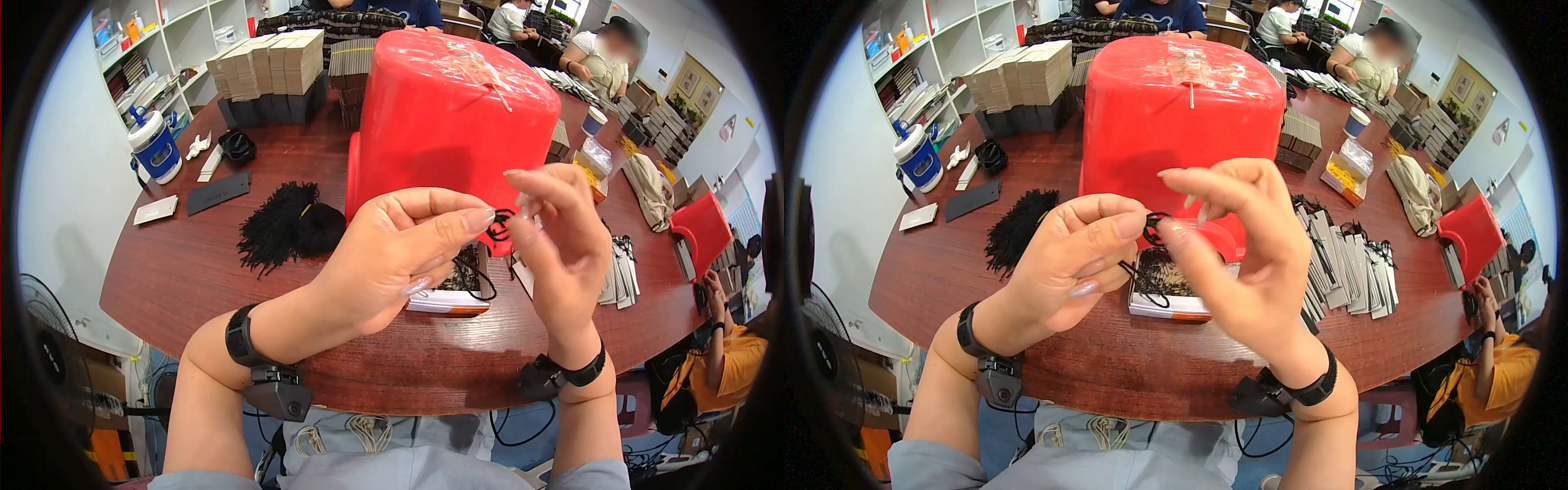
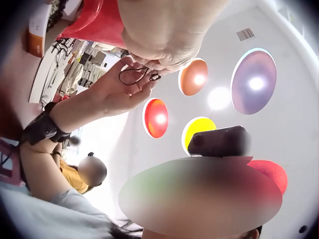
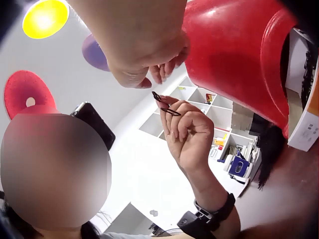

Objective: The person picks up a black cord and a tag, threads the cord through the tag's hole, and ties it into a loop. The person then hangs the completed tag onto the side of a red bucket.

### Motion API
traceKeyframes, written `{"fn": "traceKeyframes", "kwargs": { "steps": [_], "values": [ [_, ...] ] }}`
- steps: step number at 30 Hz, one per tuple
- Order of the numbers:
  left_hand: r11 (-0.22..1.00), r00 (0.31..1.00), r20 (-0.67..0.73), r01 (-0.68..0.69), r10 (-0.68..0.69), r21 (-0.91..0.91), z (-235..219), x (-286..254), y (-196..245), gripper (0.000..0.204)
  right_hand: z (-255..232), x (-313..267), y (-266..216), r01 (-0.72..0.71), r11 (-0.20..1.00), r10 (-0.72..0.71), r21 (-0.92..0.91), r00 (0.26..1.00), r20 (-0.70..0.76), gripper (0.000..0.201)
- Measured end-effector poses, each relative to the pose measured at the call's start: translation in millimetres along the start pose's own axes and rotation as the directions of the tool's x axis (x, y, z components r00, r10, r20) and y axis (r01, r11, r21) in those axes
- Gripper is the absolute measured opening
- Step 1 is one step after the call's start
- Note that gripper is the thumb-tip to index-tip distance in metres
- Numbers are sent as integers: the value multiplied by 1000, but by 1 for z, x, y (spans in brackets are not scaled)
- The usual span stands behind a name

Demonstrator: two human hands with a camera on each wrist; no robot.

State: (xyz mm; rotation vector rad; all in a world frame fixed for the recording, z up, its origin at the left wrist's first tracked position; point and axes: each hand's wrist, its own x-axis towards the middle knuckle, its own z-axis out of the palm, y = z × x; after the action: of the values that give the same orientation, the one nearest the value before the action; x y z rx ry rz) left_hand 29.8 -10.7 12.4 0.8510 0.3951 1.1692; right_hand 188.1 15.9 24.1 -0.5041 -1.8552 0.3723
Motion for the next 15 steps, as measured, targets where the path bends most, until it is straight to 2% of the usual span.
{"fn": "traceKeyframes", "kwargs": {
  "steps": [1,2,3,4,8,12,14,15],
  "values": [
    [999,998,-55,-12,14,38,5,-1,2,13,1,0,1,-164,953,171,254,985,-4,19],
    [997,994,-109,-22,30,77,7,-1,3,10,0,1,0,-164,953,171,254,985,-5,19],
    [997,994,-109,-22,30,77,7,-1,3,10,-1,1,-1,-349,838,350,419,933,78,15],
    [997,995,-96,-35,42,75,5,-1,3,10,-2,2,-2,-511,660,497,550,847,191,13],
    [989,991,-96,-80,92,124,5,0,2,11,-1,-3,3,-576,554,503,602,807,309,11],
    [972,987,-11,-155,159,178,-2,-1,2,15,-5,-1,1,-587,576,480,569,806,345,12],
    [915,953,-112,-231,281,332,4,1,-1,11,-3,-1,-1,-572,603,475,556,818,326,11],
    [914,953,-112,-231,282,332,3,2,-3,11,-3,-1,-2,-556,630,469,543,829,305,11]
  ]
}}
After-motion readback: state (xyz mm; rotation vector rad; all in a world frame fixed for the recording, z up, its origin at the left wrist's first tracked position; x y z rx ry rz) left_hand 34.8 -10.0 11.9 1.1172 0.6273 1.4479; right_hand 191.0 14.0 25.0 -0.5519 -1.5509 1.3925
